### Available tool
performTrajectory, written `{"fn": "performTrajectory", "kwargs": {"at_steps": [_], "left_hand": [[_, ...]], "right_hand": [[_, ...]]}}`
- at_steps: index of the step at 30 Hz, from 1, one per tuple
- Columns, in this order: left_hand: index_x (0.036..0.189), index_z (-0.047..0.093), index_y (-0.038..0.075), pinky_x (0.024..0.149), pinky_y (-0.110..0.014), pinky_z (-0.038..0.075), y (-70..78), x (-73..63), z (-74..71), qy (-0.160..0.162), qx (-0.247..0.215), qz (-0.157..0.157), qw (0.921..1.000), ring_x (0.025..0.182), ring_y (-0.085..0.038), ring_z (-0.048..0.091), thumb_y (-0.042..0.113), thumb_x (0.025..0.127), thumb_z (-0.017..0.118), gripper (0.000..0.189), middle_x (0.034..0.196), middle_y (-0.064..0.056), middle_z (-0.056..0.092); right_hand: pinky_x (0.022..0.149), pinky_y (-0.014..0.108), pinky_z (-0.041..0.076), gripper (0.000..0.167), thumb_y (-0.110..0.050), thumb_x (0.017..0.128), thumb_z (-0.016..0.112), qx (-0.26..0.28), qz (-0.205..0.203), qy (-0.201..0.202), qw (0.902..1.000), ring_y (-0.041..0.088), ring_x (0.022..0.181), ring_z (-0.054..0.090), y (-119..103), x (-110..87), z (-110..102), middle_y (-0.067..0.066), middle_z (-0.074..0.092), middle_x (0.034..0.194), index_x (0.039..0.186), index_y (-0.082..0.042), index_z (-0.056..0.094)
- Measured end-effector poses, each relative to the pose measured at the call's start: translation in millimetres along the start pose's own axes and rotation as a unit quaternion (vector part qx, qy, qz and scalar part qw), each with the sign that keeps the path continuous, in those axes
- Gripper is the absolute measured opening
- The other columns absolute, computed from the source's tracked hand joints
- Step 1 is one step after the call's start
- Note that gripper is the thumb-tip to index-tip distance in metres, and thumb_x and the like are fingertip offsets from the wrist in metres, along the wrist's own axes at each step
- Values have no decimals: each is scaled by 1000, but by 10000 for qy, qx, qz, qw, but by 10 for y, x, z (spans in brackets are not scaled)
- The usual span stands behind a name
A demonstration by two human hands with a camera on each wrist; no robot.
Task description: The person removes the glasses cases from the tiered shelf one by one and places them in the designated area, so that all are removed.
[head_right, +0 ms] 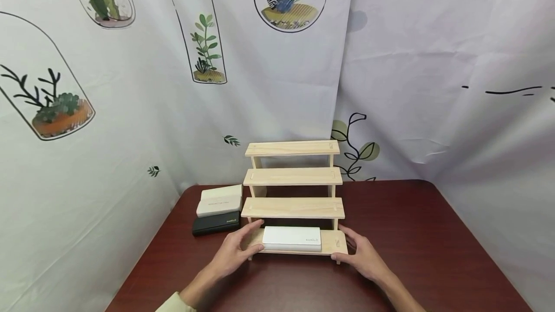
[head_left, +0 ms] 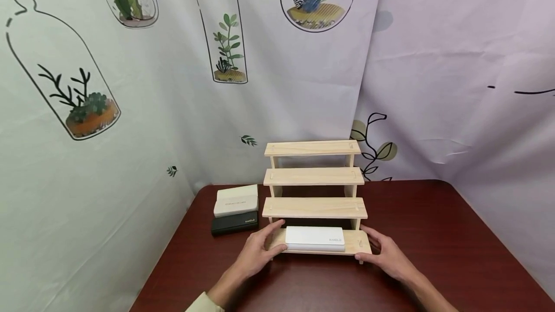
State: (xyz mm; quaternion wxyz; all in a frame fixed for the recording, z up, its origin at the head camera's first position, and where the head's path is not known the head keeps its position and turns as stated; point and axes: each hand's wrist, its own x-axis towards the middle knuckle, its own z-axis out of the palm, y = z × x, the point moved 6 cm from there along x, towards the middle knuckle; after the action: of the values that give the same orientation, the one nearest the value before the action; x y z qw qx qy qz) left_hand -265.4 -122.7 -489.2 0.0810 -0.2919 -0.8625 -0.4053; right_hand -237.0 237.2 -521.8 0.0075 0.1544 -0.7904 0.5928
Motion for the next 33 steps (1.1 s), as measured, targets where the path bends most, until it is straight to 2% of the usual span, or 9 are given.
{"fn": "performTrajectory", "kwargs": {"at_steps": [5,12,17,25,33], "left_hand": [[156,55,14,113,-44,48,14,44,51,-121,-30,47,9999,142,-19,54,41,96,80,70,153,2,59],[154,56,12,109,-43,50,54,67,97,-38,160,286,9995,136,-22,59,36,94,84,70,150,1,62],[154,56,13,107,-42,51,53,74,122,-85,196,269,9994,132,-20,62,36,92,86,72,150,2,63],[154,56,17,109,-42,49,61,84,140,-181,158,256,9994,134,-20,59,34,92,86,72,151,5,61],[154,56,15,110,-43,49,49,87,144,-195,152,243,9994,135,-20,59,34,92,86,71,150,5,62]], "right_hand": [[95,14,51,88,-7,87,89,63,43,20,10000,-9,122,53,-16,-6,13,41,50,148,154,18,38],[95,14,50,87,-7,87,88,39,44,34,10000,-9,123,53,-23,-13,17,41,48,149,154,18,38],[96,14,50,87,-8,87,88,48,35,27,10000,-12,122,51,-15,-10,8,41,47,150,154,17,38],[97,13,49,87,-8,88,88,90,70,7,9999,-12,123,49,-11,-2,8,41,47,151,155,17,37],[96,14,50,87,-8,88,88,24,88,28,10000,-12,122,50,-23,-5,5,40,48,151,155,16,38]]}}
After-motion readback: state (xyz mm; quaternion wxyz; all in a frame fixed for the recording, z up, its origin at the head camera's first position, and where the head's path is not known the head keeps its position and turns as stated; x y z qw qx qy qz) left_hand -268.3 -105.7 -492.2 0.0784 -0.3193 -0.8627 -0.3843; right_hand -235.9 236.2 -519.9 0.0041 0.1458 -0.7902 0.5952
